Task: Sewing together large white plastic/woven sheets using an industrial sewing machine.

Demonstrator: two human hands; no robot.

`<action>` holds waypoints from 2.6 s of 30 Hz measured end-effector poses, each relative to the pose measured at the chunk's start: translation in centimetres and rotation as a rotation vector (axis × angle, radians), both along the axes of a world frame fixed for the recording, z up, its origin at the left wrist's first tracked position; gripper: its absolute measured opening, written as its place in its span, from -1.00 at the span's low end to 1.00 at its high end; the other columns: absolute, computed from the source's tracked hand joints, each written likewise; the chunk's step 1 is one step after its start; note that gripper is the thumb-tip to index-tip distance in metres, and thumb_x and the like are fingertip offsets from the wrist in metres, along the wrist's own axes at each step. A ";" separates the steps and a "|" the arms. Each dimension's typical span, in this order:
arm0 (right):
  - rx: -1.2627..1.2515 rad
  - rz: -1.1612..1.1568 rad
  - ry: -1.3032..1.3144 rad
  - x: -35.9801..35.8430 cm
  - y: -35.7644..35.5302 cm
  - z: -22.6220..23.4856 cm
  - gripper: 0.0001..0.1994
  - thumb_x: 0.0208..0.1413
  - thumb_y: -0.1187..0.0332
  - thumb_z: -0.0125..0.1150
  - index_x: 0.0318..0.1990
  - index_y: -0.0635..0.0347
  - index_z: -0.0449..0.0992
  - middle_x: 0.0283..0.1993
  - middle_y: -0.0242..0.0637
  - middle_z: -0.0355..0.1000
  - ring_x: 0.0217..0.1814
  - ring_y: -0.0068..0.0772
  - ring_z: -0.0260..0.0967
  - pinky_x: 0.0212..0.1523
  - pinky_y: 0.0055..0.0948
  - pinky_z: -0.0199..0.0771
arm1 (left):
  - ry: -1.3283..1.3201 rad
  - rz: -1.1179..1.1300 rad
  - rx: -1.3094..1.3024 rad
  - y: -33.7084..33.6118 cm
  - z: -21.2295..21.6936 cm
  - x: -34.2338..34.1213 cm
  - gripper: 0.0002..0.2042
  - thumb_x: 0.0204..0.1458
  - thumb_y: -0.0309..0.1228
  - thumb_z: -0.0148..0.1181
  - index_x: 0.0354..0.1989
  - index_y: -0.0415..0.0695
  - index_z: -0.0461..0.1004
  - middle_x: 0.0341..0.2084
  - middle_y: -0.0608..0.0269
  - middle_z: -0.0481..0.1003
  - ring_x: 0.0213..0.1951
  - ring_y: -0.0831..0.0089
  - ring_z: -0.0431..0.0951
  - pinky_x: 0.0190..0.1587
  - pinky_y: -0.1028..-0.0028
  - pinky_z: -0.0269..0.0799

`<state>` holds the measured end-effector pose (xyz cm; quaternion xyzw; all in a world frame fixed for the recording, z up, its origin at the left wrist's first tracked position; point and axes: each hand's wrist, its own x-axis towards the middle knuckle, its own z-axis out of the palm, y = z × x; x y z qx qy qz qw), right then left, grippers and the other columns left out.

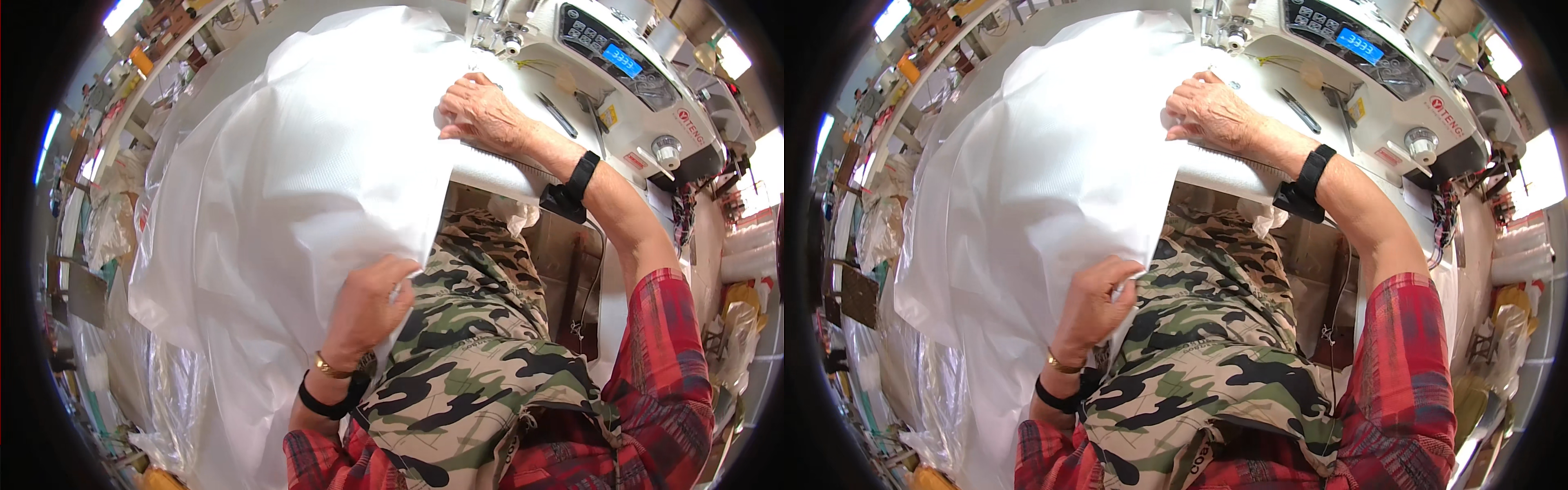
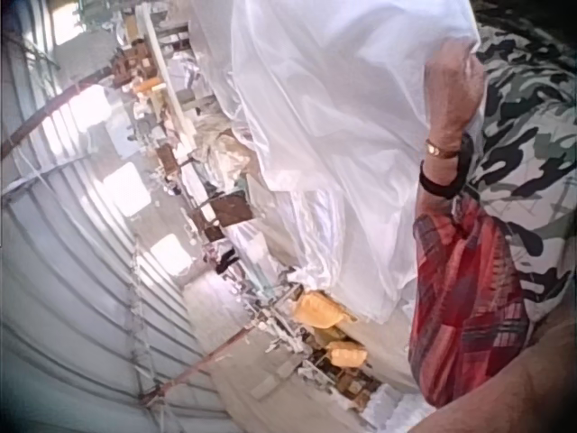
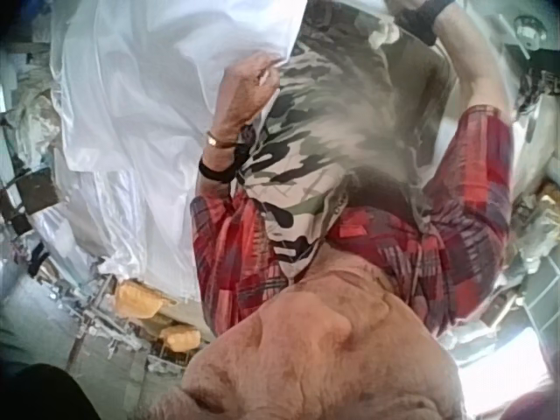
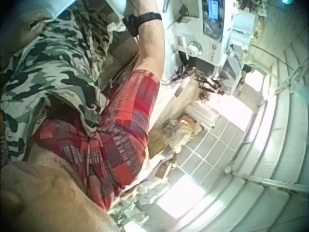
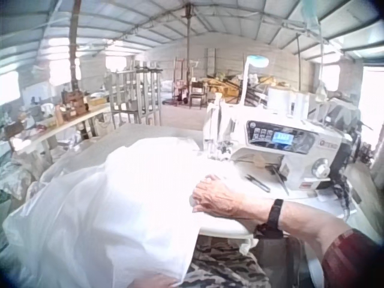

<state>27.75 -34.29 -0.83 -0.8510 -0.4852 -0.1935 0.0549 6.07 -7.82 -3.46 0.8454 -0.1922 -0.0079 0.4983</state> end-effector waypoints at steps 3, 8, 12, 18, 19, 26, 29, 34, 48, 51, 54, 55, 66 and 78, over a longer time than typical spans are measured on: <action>0.110 -0.193 -0.128 -0.7 -0.1 -0.6 -0.62 0.12 0.01 0.24 -0.24 0.17 0.39 -0.28 -0.21 0.36 -0.16 -0.15 0.34 0.10 -0.13 0.27 | -0.183 -0.047 0.009 -1.8 -0.4 0.8 -0.93 -0.14 -0.57 0.13 -0.43 -0.21 0.47 -0.51 0.07 0.47 -0.50 0.07 0.48 -0.44 0.31 0.40; 0.151 -0.482 0.039 -2.8 -0.5 -1.6 -0.55 0.11 -0.05 0.22 -0.20 0.22 0.46 -0.20 -0.15 0.41 -0.07 -0.11 0.37 0.03 -0.16 0.31 | -0.318 -0.104 0.153 -2.5 -0.2 2.2 -0.90 -0.17 -0.52 0.11 -0.61 -0.17 0.32 -0.65 0.13 0.31 -0.59 0.10 0.41 -0.52 0.22 0.32; 0.197 -0.519 0.103 -2.6 -0.8 -1.7 -0.51 0.11 -0.09 0.18 -0.13 0.21 0.48 -0.03 -0.10 0.44 0.06 -0.10 0.36 0.11 -0.16 0.26 | -0.427 -0.117 0.233 -2.8 0.1 3.9 -0.86 -0.16 -0.50 0.10 -0.65 -0.16 0.28 -0.66 0.14 0.27 -0.63 0.13 0.37 -0.56 0.23 0.28; 0.192 -0.555 0.186 -1.9 -1.1 -1.9 -0.43 0.14 -0.16 0.12 -0.05 0.24 0.48 0.13 -0.03 0.41 0.14 -0.05 0.31 0.15 -0.14 0.22 | -0.538 -0.104 0.354 -4.0 1.1 7.7 -0.87 -0.15 -0.49 0.10 -0.63 -0.18 0.29 -0.64 0.12 0.29 -0.63 0.11 0.38 -0.56 0.23 0.30; 0.223 -0.520 0.203 -1.9 -1.2 -2.0 -0.41 0.15 -0.18 0.10 -0.02 0.25 0.48 0.15 -0.02 0.39 0.16 -0.03 0.29 0.17 -0.13 0.21 | -0.563 -0.104 0.379 -4.2 1.3 8.4 -0.88 -0.14 -0.50 0.11 -0.63 -0.18 0.31 -0.64 0.11 0.29 -0.63 0.11 0.39 -0.56 0.22 0.30; 0.308 -0.458 0.110 -1.9 -1.4 -2.5 -0.41 0.12 -0.17 0.14 -0.03 0.24 0.49 -0.01 -0.09 0.42 0.10 -0.10 0.32 0.14 -0.15 0.17 | -0.585 -0.128 0.442 -7.0 2.1 14.1 -0.87 -0.11 -0.48 0.10 -0.63 -0.20 0.34 -0.64 0.05 0.39 -0.58 0.06 0.46 -0.47 0.17 0.39; 0.301 -0.478 0.196 -2.0 -1.4 -2.6 -0.42 0.14 -0.15 0.12 -0.02 0.25 0.49 0.02 -0.09 0.42 0.12 -0.10 0.32 0.14 -0.14 0.16 | -0.550 -0.120 0.535 -8.3 2.5 16.7 -0.89 -0.10 -0.46 0.07 -0.56 -0.23 0.45 -0.59 -0.01 0.48 -0.53 0.03 0.53 -0.41 0.14 0.45; 0.308 -0.510 0.178 -1.6 -1.3 -2.4 -0.63 0.20 0.14 0.07 -0.04 0.27 0.50 0.01 -0.07 0.46 0.13 -0.09 0.33 0.15 -0.13 0.18 | -0.576 -0.149 0.531 -10.8 3.2 20.5 -0.84 -0.11 -0.45 0.09 -0.48 -0.27 0.57 -0.59 -0.13 0.52 -0.48 -0.01 0.58 -0.32 0.15 0.51; 0.706 -0.344 0.009 -3.9 -2.3 -1.4 -0.74 0.12 0.24 0.23 -0.09 0.14 0.53 -0.02 -0.21 0.46 0.11 -0.15 0.34 0.17 -0.15 0.26 | -0.475 0.195 -0.055 -5.7 -2.5 8.3 -0.73 0.14 -0.55 0.12 0.00 -0.35 0.42 -0.19 -0.06 0.50 -0.19 0.13 0.52 -0.09 0.27 0.44; 0.582 -0.209 -0.057 -7.8 -1.8 -0.2 -0.72 0.09 0.22 0.28 -0.08 0.11 0.53 0.01 -0.27 0.44 0.14 -0.20 0.34 0.20 -0.10 0.22 | -0.459 0.299 0.139 -2.3 -7.5 2.0 -0.71 0.09 -0.49 0.20 -0.03 -0.34 0.43 -0.11 -0.09 0.43 -0.05 -0.04 0.43 0.02 0.16 0.36; 0.405 -0.088 -0.058 -10.4 0.3 0.3 -0.60 0.04 0.02 0.29 -0.08 0.06 0.50 0.00 -0.39 0.44 0.17 -0.34 0.31 0.39 -0.04 0.05 | -0.379 0.388 0.336 1.1 -12.1 -1.0 -0.75 0.02 -0.52 0.24 -0.13 -0.31 0.43 -0.12 -0.06 0.40 -0.04 -0.04 0.41 0.02 0.15 0.34; 0.354 -0.017 -0.005 -10.7 1.0 0.2 -0.60 0.04 0.00 0.28 -0.10 0.06 0.50 -0.01 -0.40 0.44 0.18 -0.37 0.30 0.41 -0.03 0.02 | -0.382 0.373 0.362 2.0 -13.4 -1.4 -0.75 0.02 -0.52 0.24 -0.13 -0.31 0.43 -0.12 -0.06 0.40 -0.04 -0.04 0.41 0.02 0.15 0.34; 0.115 0.073 0.037 -10.9 -0.3 -2.2 -0.53 0.14 -0.03 0.19 -0.64 0.04 0.23 -0.69 -0.42 0.25 -0.63 -0.37 0.25 -0.36 -0.38 0.29 | -0.069 0.390 0.107 6.2 -15.0 -0.9 -0.91 0.13 -0.49 0.16 -0.36 -0.25 0.42 -0.50 0.29 0.37 -0.41 0.40 0.38 -0.33 0.39 0.28; 0.811 -0.161 1.337 -18.9 2.8 -2.7 -0.59 0.27 0.07 0.15 -0.46 0.25 0.57 -0.57 -0.41 0.47 -0.55 -0.68 0.32 -0.49 -0.59 0.37 | 0.222 0.522 -0.701 5.3 0.7 -7.2 -0.67 0.26 -0.20 0.08 -0.41 -0.23 0.43 -0.56 0.44 0.38 -0.47 0.65 0.34 -0.38 0.65 0.25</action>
